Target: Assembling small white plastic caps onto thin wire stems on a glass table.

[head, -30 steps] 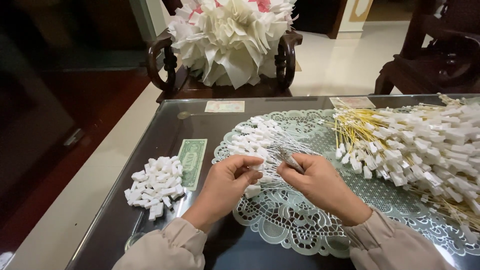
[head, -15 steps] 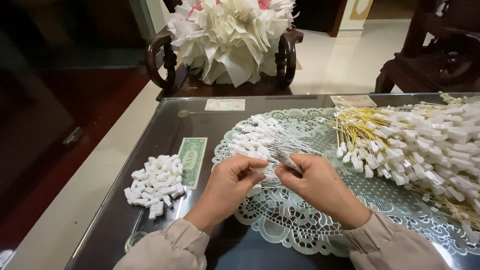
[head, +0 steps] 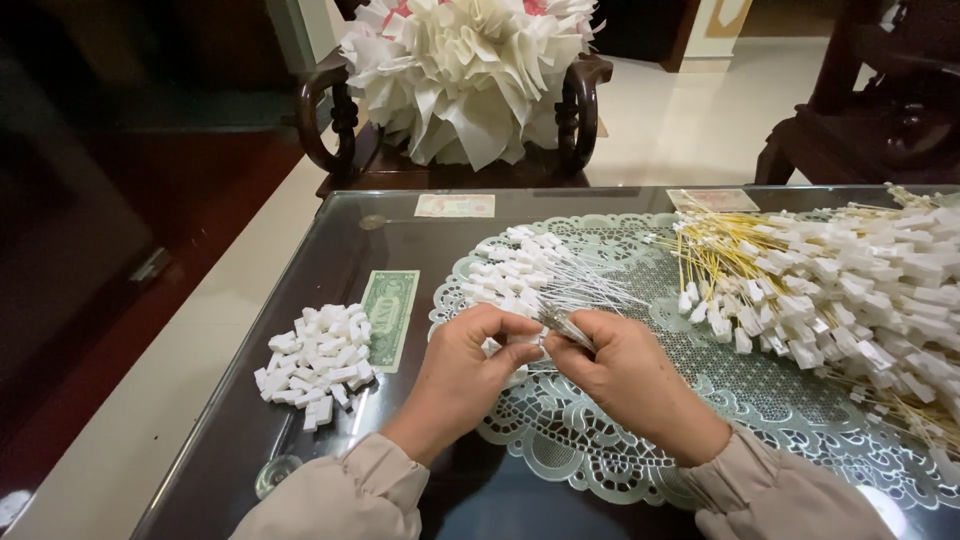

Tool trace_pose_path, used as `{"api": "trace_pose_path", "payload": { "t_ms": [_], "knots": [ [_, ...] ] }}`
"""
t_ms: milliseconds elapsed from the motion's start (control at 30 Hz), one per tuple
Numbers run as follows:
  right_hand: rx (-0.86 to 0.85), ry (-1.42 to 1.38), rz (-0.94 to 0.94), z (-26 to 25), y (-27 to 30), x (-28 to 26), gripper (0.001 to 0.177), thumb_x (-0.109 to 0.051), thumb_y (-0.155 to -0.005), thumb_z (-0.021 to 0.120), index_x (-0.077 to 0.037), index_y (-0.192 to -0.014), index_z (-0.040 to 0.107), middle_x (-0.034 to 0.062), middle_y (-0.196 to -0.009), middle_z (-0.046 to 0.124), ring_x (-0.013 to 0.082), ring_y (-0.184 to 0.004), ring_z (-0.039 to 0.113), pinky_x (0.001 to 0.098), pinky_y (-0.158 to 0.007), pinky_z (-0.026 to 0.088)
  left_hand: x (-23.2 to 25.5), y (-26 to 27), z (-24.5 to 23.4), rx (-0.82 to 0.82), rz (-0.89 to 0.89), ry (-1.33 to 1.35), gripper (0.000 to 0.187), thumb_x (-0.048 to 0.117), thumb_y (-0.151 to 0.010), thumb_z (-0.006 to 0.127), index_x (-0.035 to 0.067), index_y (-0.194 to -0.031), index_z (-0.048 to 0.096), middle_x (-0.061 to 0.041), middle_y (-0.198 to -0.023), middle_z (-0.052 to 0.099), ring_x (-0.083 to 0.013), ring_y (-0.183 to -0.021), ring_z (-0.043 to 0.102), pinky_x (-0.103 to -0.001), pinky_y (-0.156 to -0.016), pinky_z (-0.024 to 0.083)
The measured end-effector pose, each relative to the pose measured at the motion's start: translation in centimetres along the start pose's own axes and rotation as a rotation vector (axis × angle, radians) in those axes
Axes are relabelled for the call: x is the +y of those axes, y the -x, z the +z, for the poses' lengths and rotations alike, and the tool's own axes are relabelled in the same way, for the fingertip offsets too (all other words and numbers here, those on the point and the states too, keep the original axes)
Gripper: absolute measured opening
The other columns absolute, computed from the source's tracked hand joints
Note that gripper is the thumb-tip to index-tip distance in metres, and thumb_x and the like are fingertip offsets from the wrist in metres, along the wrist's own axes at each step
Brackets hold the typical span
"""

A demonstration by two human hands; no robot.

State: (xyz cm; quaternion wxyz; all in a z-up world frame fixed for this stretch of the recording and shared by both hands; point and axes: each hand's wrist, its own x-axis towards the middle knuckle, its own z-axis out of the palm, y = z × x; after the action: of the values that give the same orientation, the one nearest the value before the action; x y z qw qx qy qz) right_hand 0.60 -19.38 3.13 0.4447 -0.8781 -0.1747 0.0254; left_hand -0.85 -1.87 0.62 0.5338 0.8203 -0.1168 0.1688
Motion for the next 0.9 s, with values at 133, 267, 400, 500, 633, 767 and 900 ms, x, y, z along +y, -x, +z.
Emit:
{"api": "trace_pose_path", "payload": {
  "t_ms": [133,267,400,500,633,767,900],
  "knots": [
    [-0.006,-0.046,-0.013,0.2,-0.4,0.8,0.033,-0.019,-0.095,0.064,-0.010,-0.065,0.054,-0.0007,-0.056,0.047,0.0115,-0.052,0.039,0.0275,-0.049,0.034,-0.2,-0.1,0.0,-0.004,0.005,0.018,0.011,0.013,-0.077,0.078,0.013,-0.088,0.077,0.001,-0.080,0.072,-0.0097,-0.072,0.063,-0.025,-0.068,0.055],
    [0.023,-0.188,0.072,-0.3,-0.9,1.4,0.023,-0.019,-0.091,0.062,0.000,-0.087,0.073,0.0141,-0.055,0.060,0.0193,-0.052,0.047,0.0315,-0.054,0.042,-1.1,-0.8,-0.5,0.063,0.163,-0.060,0.018,0.013,-0.074,0.081,0.015,-0.091,0.078,-0.004,-0.073,0.070,-0.0191,-0.074,0.067,-0.031,-0.072,0.053],
    [0.006,-0.281,0.130,-2.4,-1.6,2.4,0.031,-0.024,-0.098,0.054,0.001,-0.091,0.071,0.0114,-0.055,0.059,0.0185,-0.050,0.049,0.0273,-0.051,0.040,-2.4,-1.3,-1.3,0.085,0.174,-0.361,0.016,0.022,-0.078,0.078,0.024,-0.094,0.078,0.004,-0.077,0.070,-0.0188,-0.082,0.066,-0.032,-0.081,0.046],
    [-0.015,-0.337,0.138,-3.7,-2.5,3.5,0.032,-0.023,-0.102,0.049,0.001,-0.091,0.066,0.0105,-0.061,0.059,0.0185,-0.053,0.053,0.0261,-0.051,0.043,-2.9,-1.5,-0.9,0.095,0.201,-0.444,0.019,0.024,-0.076,0.079,0.025,-0.096,0.078,0.002,-0.080,0.071,-0.0219,-0.084,0.065,-0.037,-0.079,0.047],
    [-0.158,-0.330,0.216,-2.8,-1.4,1.1,0.031,-0.020,-0.102,0.050,0.000,-0.088,0.067,0.0052,-0.057,0.053,0.0134,-0.045,0.048,0.0227,-0.042,0.040,-0.8,-0.8,-0.4,0.083,0.226,-0.328,0.036,0.031,-0.078,0.078,0.018,-0.112,0.072,-0.005,-0.105,0.068,-0.0292,-0.104,0.060,-0.042,-0.087,0.044],
    [-0.372,-0.319,0.155,-1.8,-1.0,0.5,0.033,-0.023,-0.102,0.050,-0.001,-0.079,0.062,0.0039,-0.052,0.049,0.0120,-0.041,0.044,0.0221,-0.040,0.036,-0.8,-0.8,0.3,0.040,0.108,0.014,0.023,0.028,-0.084,0.075,0.015,-0.102,0.075,-0.006,-0.093,0.071,-0.0254,-0.094,0.065,-0.037,-0.085,0.047],
    [-0.418,-0.332,0.101,-1.5,-0.6,0.2,0.038,-0.027,-0.101,0.052,-0.002,-0.074,0.060,0.0041,-0.044,0.046,0.0111,-0.040,0.039,0.0224,-0.039,0.032,-1.3,-0.7,0.4,0.006,-0.048,0.176,0.015,0.023,-0.083,0.076,0.012,-0.092,0.078,-0.005,-0.076,0.072,-0.0128,-0.079,0.062,-0.030,-0.078,0.049]
  ]
}}
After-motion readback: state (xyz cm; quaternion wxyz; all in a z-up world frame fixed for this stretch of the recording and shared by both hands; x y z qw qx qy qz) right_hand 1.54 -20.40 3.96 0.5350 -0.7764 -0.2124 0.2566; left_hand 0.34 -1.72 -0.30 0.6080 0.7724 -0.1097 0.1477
